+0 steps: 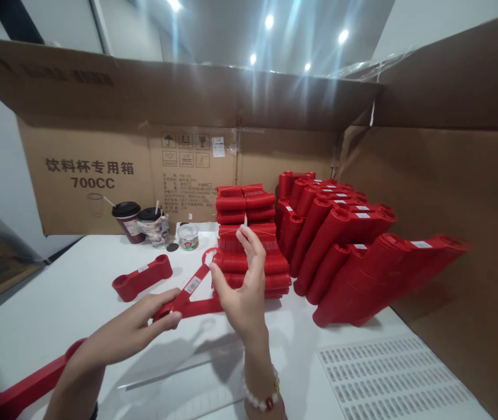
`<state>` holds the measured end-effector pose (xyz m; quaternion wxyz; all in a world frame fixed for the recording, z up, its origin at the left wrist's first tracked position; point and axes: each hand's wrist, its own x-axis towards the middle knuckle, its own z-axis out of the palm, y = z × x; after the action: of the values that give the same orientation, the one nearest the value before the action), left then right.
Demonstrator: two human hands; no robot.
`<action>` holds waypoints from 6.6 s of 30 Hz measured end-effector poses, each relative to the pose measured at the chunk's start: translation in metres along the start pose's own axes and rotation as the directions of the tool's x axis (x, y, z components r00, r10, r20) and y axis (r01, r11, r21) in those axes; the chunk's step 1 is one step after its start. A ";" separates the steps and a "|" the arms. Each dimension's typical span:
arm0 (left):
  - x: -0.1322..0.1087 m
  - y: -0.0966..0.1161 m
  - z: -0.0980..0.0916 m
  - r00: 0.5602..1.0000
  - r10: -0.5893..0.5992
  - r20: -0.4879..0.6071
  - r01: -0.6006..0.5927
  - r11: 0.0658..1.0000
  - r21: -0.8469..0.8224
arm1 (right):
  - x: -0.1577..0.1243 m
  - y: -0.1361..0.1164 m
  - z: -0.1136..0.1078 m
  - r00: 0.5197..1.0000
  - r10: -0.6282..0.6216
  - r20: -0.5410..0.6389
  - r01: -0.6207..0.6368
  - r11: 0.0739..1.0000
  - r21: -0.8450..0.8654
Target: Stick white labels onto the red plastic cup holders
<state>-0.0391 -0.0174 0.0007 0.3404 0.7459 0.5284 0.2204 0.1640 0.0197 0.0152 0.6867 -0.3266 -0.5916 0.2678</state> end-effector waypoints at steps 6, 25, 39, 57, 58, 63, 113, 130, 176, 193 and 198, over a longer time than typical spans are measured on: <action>0.014 -0.006 -0.005 0.996 -0.084 -0.032 0.062 0.900 -0.432 | -0.010 -0.008 0.004 0.974 0.191 0.119 -0.211 0.959 0.188; 0.016 -0.003 0.001 0.997 -0.070 -0.034 0.049 0.908 -0.416 | -0.013 0.012 0.022 0.903 0.380 0.201 -0.398 0.916 0.055; 0.023 -0.006 0.001 0.998 -0.058 0.023 0.061 0.840 -0.538 | -0.011 0.014 0.025 0.889 0.431 0.154 -0.441 0.897 0.032; 0.026 -0.010 0.001 0.998 -0.053 0.022 0.056 0.837 -0.544 | -0.009 0.020 0.022 0.891 0.427 0.157 -0.435 0.900 0.019; 0.026 -0.010 0.001 0.998 -0.055 0.021 0.057 0.837 -0.544 | -0.009 0.021 0.022 0.888 0.430 0.162 -0.439 0.898 0.021; 0.025 -0.007 0.002 0.997 -0.067 0.024 0.070 0.832 -0.551 | -0.009 0.020 0.022 0.887 0.431 0.165 -0.439 0.898 0.018; 0.017 -0.001 0.005 0.992 -0.076 -0.097 0.015 0.856 -0.517 | -0.025 0.015 0.044 0.990 0.092 0.111 -0.008 0.806 -0.592; 0.017 0.000 0.011 0.980 -0.074 -0.183 -0.025 0.874 -0.485 | -0.017 0.016 0.036 0.999 -0.010 0.034 0.031 0.686 -0.727; 0.027 -0.004 0.006 0.992 -0.021 -0.125 -0.047 0.854 -0.517 | -0.001 0.028 0.016 0.908 0.346 0.236 -0.295 0.929 -0.224; 0.027 -0.005 0.007 0.991 -0.027 -0.132 -0.044 0.863 -0.503 | -0.001 0.035 0.022 0.924 0.332 0.191 -0.277 0.924 -0.264; 0.028 -0.006 0.007 0.991 -0.019 -0.135 -0.052 0.864 -0.501 | -0.001 0.036 0.022 0.923 0.336 0.188 -0.281 0.922 -0.267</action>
<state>-0.0285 0.0081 -0.0100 0.4845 0.6192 0.4682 0.4034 0.1425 0.0449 -0.0109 0.5188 -0.4618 -0.6355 0.3374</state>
